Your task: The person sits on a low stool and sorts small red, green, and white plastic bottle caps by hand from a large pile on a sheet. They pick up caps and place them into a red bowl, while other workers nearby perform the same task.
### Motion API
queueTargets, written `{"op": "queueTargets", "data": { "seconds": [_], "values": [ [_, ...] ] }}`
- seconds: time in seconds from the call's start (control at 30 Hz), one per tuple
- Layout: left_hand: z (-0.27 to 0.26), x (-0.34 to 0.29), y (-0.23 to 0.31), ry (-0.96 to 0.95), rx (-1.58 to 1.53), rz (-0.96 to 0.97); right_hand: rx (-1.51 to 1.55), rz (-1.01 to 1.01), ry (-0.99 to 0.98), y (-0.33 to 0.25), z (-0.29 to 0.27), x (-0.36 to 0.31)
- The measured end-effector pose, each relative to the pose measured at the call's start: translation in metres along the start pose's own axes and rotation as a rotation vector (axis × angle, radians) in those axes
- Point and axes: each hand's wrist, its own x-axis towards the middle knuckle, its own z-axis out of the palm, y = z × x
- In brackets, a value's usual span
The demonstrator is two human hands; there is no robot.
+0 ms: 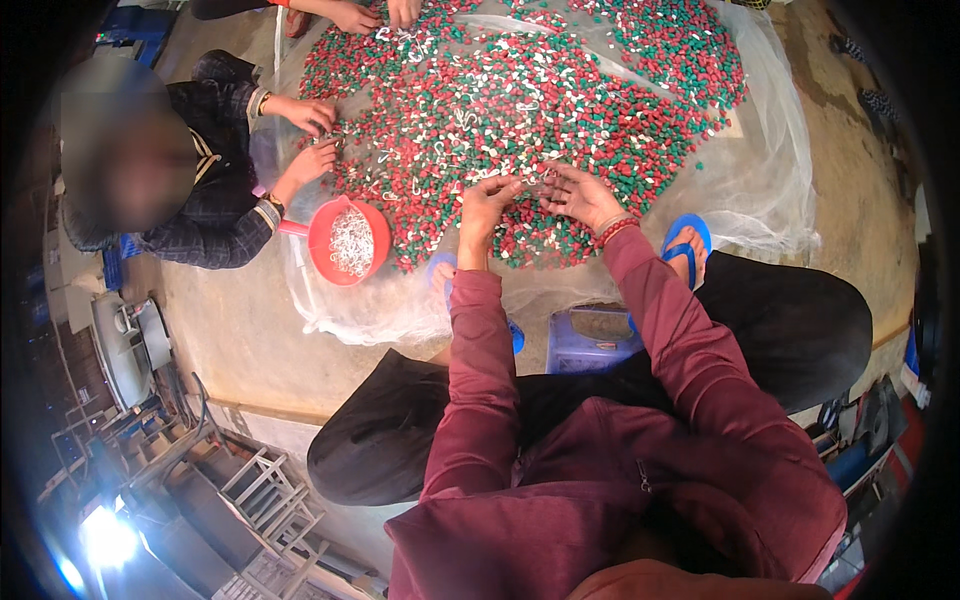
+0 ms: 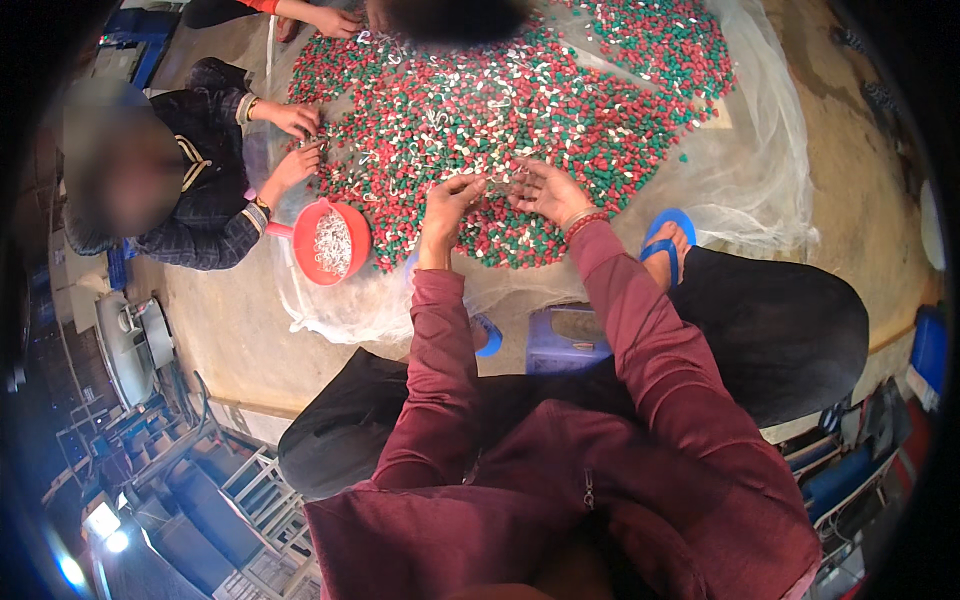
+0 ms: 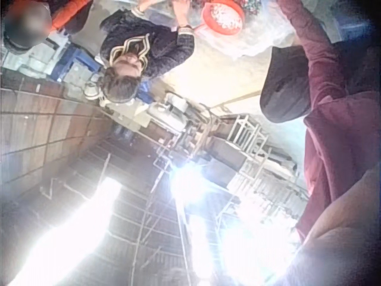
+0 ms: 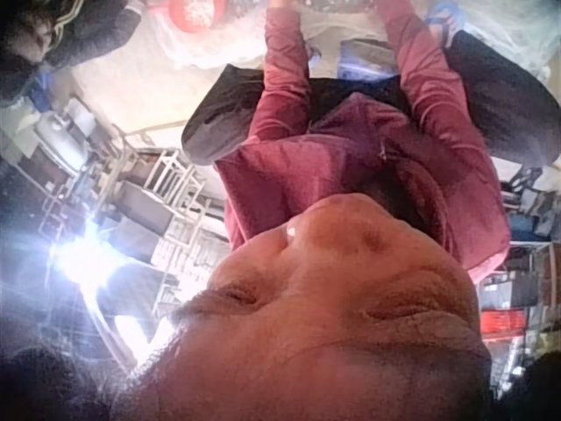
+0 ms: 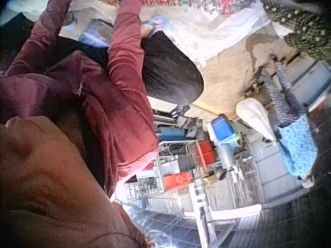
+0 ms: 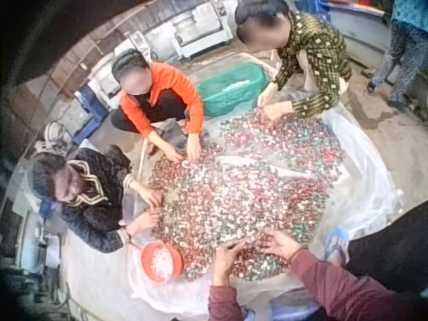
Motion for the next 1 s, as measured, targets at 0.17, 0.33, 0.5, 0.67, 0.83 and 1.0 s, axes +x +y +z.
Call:
{"op": "queueTargets", "data": {
  "seconds": [0.17, 0.33, 0.5, 0.67, 0.83, 1.0],
  "values": [
    [0.002, -0.005, 0.003, -0.051, -0.140, -0.011, -0.036, 0.110, -0.149, 0.006, 0.019, -0.006],
    [-0.008, -0.005, 0.008, 0.057, -0.069, 0.111, -0.091, -0.049, -0.158, 0.002, 0.025, 0.000],
    [-0.025, -0.012, 0.015, 0.075, 0.141, 0.104, -0.081, -0.312, -0.061, -0.019, 0.026, -0.002],
    [-0.018, -0.017, 0.021, -0.040, -0.192, 0.142, -0.066, -0.330, -0.155, -0.031, 0.037, -0.013],
    [-0.004, -0.020, 0.025, -0.204, -0.586, 0.160, -0.075, -0.218, -0.366, -0.032, 0.055, -0.024],
    [0.016, -0.017, 0.016, -0.156, -0.522, 0.115, -0.113, -0.215, -0.435, -0.032, 0.070, -0.032]
  ]
}}
